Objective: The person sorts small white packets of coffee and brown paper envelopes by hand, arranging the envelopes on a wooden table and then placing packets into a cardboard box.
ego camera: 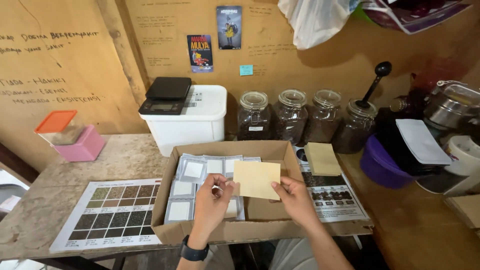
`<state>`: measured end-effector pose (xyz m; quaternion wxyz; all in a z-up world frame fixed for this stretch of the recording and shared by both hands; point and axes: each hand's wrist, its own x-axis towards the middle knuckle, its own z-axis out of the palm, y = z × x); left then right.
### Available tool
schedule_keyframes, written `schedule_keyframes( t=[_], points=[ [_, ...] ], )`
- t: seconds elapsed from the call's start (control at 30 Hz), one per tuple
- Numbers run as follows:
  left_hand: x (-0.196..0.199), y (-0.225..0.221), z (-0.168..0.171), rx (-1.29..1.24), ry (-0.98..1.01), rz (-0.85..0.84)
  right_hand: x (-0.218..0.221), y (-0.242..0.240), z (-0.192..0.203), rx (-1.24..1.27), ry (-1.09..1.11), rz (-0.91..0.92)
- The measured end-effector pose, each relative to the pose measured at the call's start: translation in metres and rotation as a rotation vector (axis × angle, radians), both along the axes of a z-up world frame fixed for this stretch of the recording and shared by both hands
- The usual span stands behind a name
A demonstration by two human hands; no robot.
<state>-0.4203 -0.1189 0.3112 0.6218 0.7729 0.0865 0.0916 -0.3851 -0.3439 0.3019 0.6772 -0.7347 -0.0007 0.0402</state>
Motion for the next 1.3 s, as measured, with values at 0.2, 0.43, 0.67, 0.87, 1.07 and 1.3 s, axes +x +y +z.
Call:
schedule_keyframes(
  t=[0.2, 0.43, 0.67, 0.87, 1.07, 1.3],
  points=[
    [-0.004, -0.02, 0.005, 0.201, -0.179, -0.12, -0.001, -0.002, -0.004, -0.314, -0.122, 0.044],
    [0.008, -0.048, 0.014, 0.31, -0.197, -0.23, -0.02, -0.002, 0.018, -0.548, -0.237, 0.167],
    [0.018, -0.038, -0.008, 0.033, -0.249, -0.347, -0.018, -0.003, 0.016, -0.357, -0.191, 0.259],
    [0.016, -0.033, -0.008, -0.027, -0.254, -0.417, -0.016, -0.003, 0.012, -0.166, -0.197, 0.321],
    [0.017, -0.033, -0.013, -0.067, -0.257, -0.427, -0.017, -0.005, 0.009, -0.164, -0.269, 0.306],
    [0.014, -0.033, -0.011, -0.074, -0.283, -0.445, -0.016, -0.007, 0.0, -0.112, -0.138, 0.25]
  ],
)
